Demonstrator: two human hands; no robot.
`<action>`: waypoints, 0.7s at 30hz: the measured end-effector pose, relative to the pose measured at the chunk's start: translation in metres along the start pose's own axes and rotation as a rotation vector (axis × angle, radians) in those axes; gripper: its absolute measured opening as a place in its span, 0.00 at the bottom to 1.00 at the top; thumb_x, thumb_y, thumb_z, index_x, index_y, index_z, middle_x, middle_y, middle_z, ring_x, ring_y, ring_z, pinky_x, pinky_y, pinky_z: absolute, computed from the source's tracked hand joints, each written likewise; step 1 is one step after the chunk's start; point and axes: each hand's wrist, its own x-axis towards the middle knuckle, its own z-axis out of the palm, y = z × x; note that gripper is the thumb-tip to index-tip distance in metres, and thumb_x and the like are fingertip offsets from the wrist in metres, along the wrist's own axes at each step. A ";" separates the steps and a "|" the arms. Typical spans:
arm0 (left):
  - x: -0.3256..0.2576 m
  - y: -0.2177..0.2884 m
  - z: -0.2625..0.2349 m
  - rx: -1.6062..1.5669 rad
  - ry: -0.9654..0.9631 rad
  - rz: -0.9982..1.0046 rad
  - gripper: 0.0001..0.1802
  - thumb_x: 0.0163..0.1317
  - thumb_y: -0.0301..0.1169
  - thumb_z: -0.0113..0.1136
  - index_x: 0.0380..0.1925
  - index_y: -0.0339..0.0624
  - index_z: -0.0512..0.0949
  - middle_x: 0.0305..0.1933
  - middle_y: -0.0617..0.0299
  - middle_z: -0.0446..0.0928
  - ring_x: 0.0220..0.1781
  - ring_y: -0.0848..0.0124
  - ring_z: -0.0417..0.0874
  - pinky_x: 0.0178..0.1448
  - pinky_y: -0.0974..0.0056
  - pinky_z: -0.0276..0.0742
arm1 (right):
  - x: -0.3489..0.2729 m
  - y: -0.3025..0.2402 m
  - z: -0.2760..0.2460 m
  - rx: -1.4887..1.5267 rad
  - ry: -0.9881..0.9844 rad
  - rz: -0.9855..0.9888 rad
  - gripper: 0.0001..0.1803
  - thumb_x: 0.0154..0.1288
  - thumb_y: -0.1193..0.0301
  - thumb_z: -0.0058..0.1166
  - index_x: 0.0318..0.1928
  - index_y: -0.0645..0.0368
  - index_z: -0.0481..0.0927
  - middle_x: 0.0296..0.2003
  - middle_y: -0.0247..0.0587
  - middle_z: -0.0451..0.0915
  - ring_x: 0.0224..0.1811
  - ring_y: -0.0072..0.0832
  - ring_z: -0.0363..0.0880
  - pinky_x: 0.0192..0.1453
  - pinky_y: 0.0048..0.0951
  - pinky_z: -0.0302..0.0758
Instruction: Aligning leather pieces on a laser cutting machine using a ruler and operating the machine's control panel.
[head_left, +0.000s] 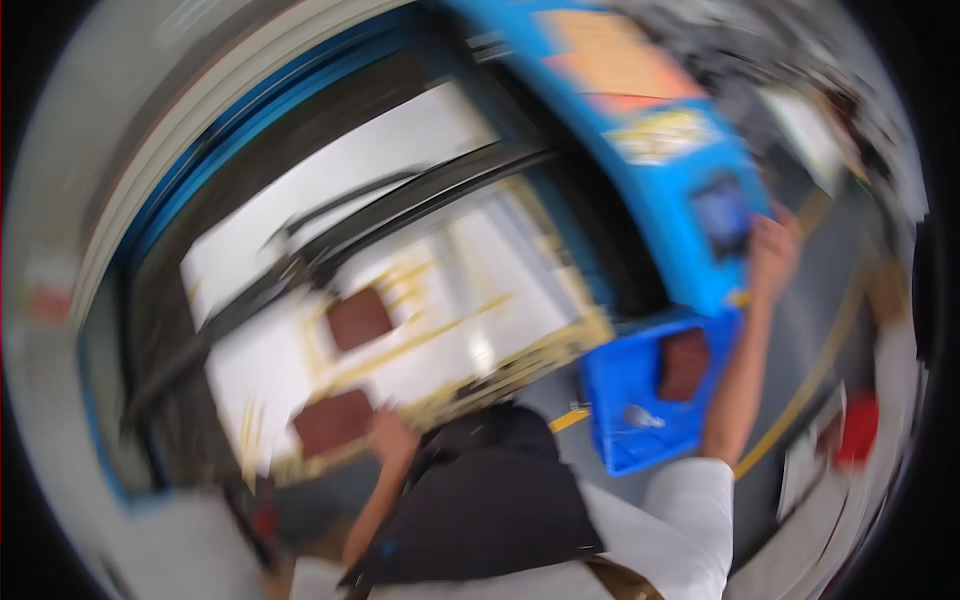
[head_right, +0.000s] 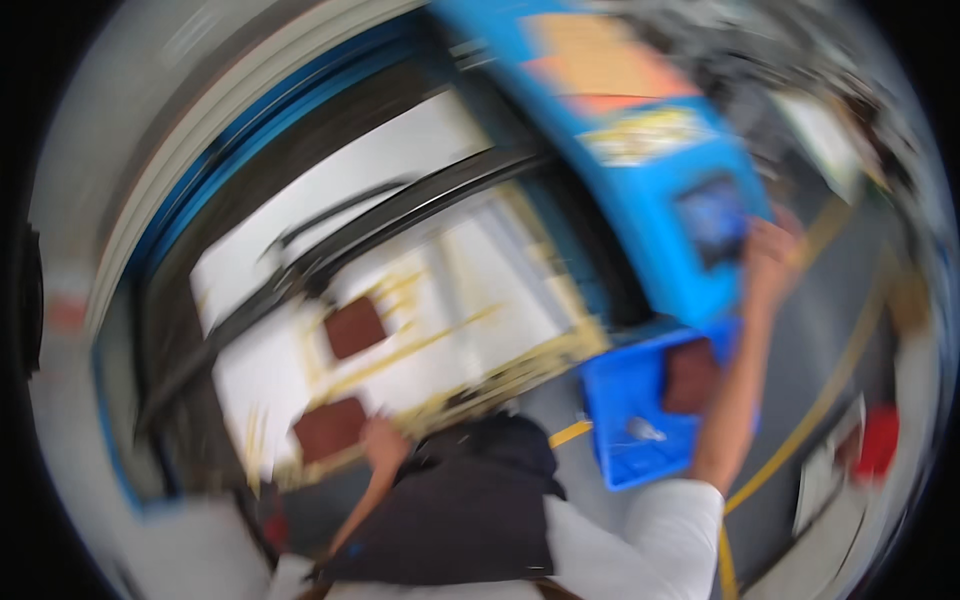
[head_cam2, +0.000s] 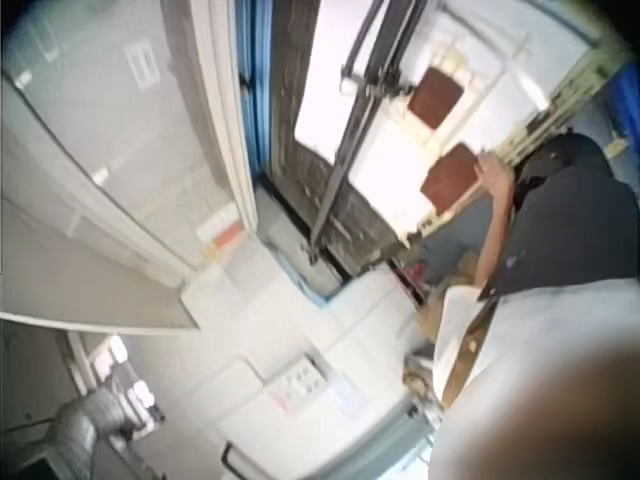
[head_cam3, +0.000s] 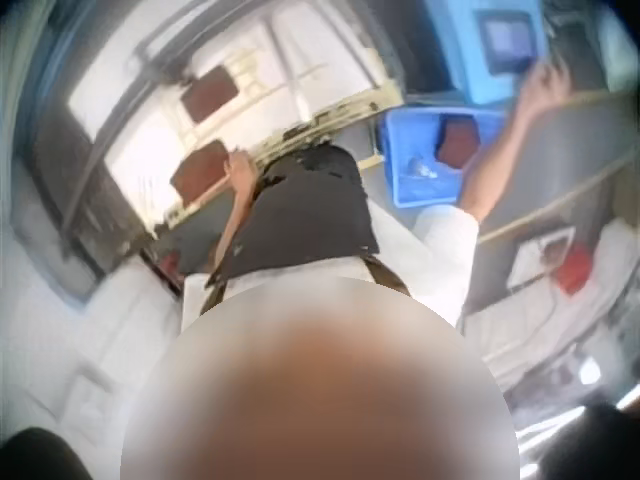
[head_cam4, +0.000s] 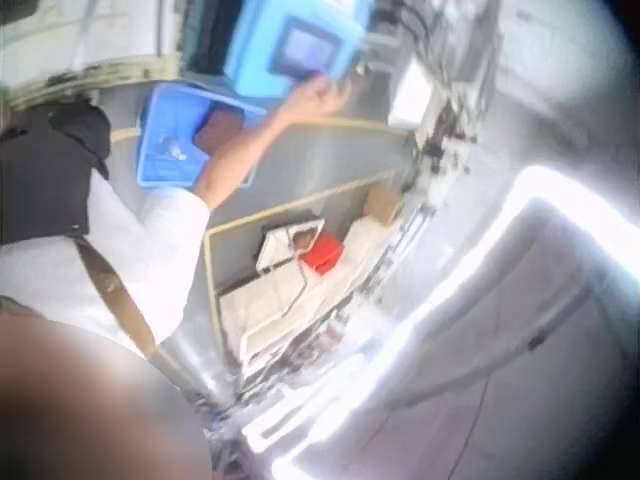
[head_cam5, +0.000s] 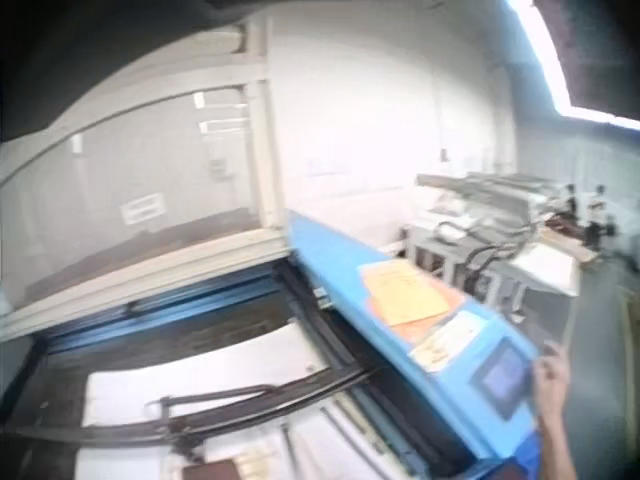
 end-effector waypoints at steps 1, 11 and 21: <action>0.001 0.007 -0.007 -0.014 -0.021 0.018 0.33 0.54 0.38 0.64 0.60 0.35 0.75 0.69 0.45 0.72 0.72 0.48 0.70 0.73 0.44 0.65 | 0.006 0.006 -0.009 -0.081 -0.023 -0.066 0.11 0.72 0.74 0.57 0.48 0.64 0.89 0.58 0.43 0.84 0.56 0.32 0.83 0.60 0.32 0.78; -0.032 0.003 0.055 -0.338 0.500 0.115 0.16 0.58 0.31 0.64 0.48 0.45 0.83 0.55 0.58 0.82 0.57 0.56 0.81 0.61 0.51 0.75 | 0.025 0.051 -0.001 -0.017 0.113 0.124 0.19 0.75 0.61 0.59 0.55 0.63 0.86 0.57 0.40 0.86 0.57 0.33 0.84 0.65 0.31 0.76; -0.049 -0.091 0.012 -0.564 0.694 -0.511 0.18 0.59 0.28 0.68 0.51 0.43 0.81 0.51 0.53 0.82 0.55 0.50 0.81 0.61 0.50 0.74 | -0.270 -0.244 0.084 0.432 -0.514 0.060 0.11 0.60 0.84 0.60 0.44 0.63 0.82 0.42 0.43 0.83 0.43 0.30 0.82 0.47 0.30 0.80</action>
